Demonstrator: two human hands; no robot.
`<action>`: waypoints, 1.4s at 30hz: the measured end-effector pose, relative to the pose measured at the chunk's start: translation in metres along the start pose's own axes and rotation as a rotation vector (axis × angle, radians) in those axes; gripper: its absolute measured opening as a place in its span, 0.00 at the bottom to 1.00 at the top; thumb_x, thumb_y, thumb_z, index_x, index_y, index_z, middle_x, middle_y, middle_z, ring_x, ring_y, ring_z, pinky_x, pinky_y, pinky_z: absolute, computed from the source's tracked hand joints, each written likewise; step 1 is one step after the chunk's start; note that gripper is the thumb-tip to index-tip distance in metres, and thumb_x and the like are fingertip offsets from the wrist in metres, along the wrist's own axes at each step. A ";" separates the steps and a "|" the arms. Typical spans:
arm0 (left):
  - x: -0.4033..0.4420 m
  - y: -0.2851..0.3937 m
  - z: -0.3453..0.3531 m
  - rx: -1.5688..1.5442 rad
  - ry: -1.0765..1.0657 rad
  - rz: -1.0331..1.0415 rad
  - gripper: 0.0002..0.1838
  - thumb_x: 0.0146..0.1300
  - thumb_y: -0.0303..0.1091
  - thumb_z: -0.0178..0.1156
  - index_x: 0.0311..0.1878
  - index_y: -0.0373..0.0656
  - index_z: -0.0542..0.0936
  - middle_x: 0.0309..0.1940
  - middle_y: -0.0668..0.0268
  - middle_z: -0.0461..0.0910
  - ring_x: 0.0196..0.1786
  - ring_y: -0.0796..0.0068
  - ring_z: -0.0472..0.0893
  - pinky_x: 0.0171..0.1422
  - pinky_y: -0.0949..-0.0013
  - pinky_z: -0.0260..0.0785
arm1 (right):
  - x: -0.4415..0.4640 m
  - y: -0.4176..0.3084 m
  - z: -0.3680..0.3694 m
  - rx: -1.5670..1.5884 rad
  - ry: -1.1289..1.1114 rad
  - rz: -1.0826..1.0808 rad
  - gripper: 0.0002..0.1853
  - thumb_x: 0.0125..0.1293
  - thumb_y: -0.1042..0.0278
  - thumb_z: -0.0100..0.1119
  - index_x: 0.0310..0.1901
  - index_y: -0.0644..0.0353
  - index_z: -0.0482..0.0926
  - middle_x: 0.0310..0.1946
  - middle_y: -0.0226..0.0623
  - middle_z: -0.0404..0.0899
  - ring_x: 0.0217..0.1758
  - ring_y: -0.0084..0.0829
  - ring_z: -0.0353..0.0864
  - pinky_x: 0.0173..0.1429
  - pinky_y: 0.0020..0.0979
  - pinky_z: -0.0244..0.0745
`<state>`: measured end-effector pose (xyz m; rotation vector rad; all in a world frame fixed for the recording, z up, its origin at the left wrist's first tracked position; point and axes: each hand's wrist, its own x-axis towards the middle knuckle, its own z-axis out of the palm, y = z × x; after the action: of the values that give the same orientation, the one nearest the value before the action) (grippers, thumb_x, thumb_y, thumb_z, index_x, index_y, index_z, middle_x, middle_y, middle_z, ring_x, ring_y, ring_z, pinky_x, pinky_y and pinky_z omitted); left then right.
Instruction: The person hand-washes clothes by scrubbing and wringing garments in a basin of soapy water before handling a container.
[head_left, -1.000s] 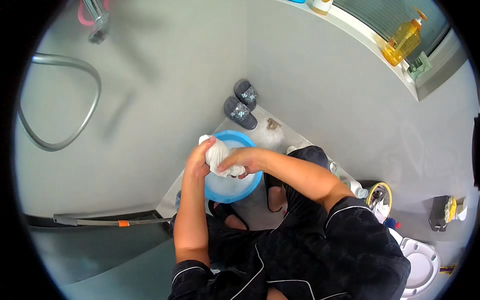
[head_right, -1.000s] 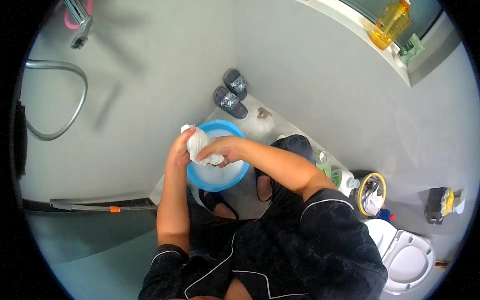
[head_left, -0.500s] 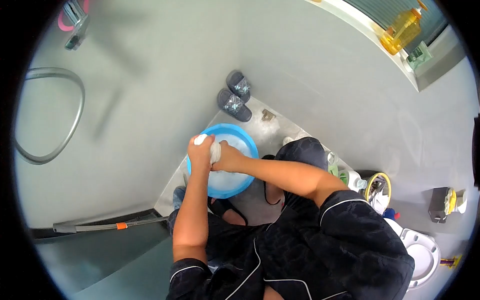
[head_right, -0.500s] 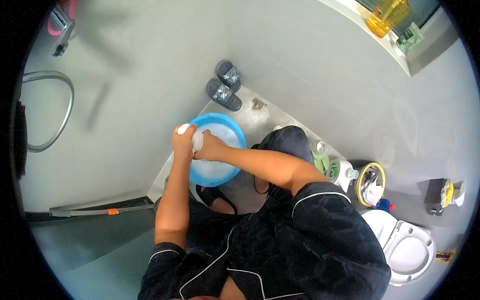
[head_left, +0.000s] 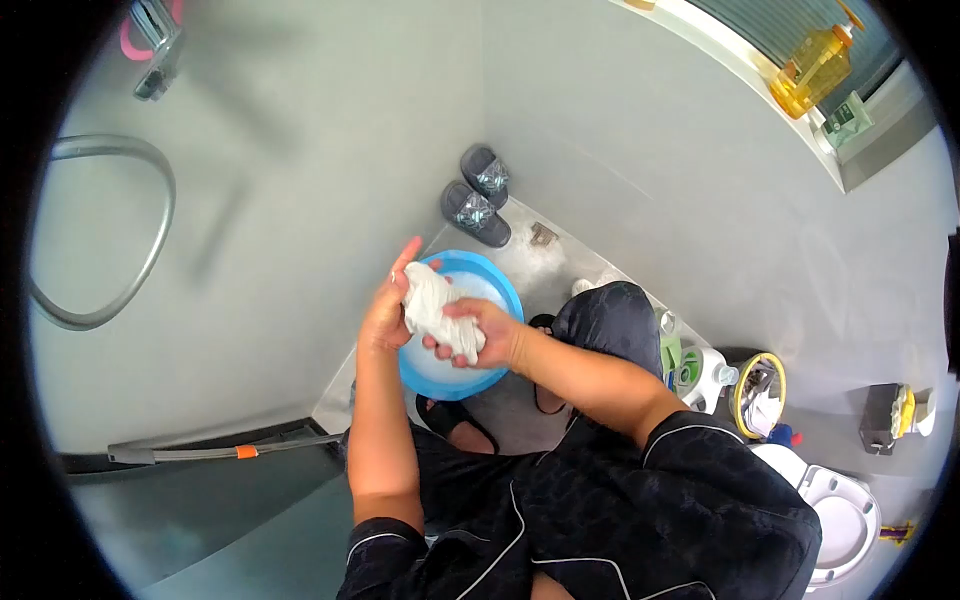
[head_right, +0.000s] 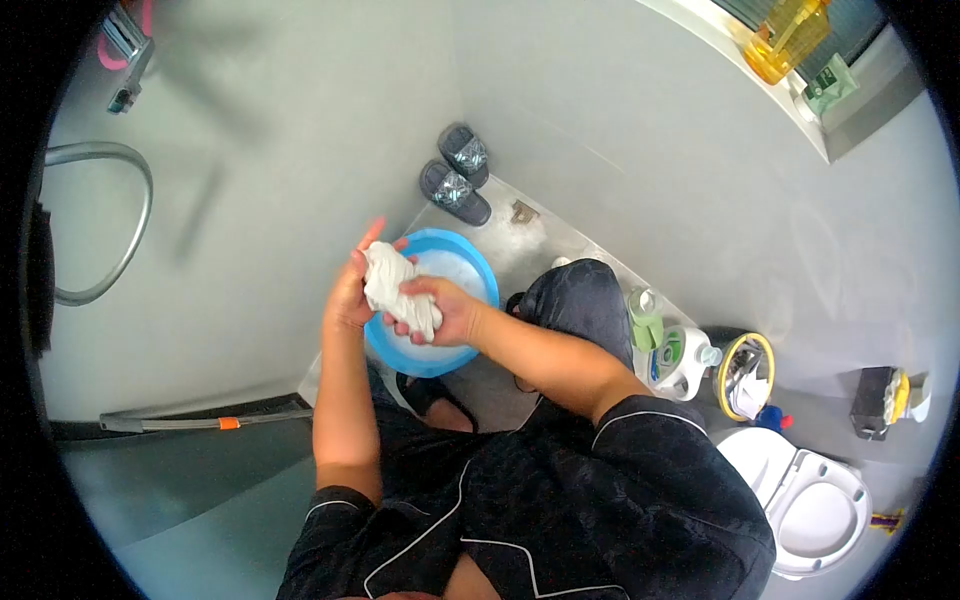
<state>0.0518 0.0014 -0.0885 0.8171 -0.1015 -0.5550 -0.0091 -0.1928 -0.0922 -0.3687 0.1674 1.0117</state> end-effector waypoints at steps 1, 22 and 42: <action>0.000 0.002 0.001 0.003 -0.001 0.002 0.42 0.65 0.59 0.72 0.74 0.43 0.71 0.67 0.50 0.77 0.63 0.51 0.82 0.69 0.49 0.77 | 0.001 0.005 0.000 0.023 -0.083 0.045 0.23 0.70 0.52 0.62 0.61 0.52 0.78 0.42 0.41 0.86 0.36 0.34 0.86 0.30 0.32 0.74; 0.016 -0.044 0.001 0.733 0.768 0.181 0.13 0.55 0.30 0.72 0.42 0.39 0.81 0.33 0.63 0.82 0.34 0.73 0.80 0.40 0.66 0.74 | 0.032 0.002 -0.007 -1.426 0.557 -0.331 0.27 0.55 0.50 0.77 0.50 0.60 0.83 0.41 0.43 0.87 0.39 0.38 0.87 0.44 0.39 0.81; 0.009 -0.037 -0.033 0.571 0.660 0.039 0.39 0.71 0.54 0.68 0.75 0.39 0.69 0.69 0.53 0.75 0.68 0.61 0.76 0.72 0.58 0.66 | -0.175 -0.194 -0.112 -2.015 0.786 -0.219 0.33 0.54 0.49 0.80 0.55 0.67 0.84 0.50 0.54 0.88 0.51 0.51 0.89 0.57 0.49 0.81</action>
<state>0.0530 -0.0012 -0.1384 1.5148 0.3465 -0.1906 0.0680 -0.4664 -0.0997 -2.5434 -0.2684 0.4217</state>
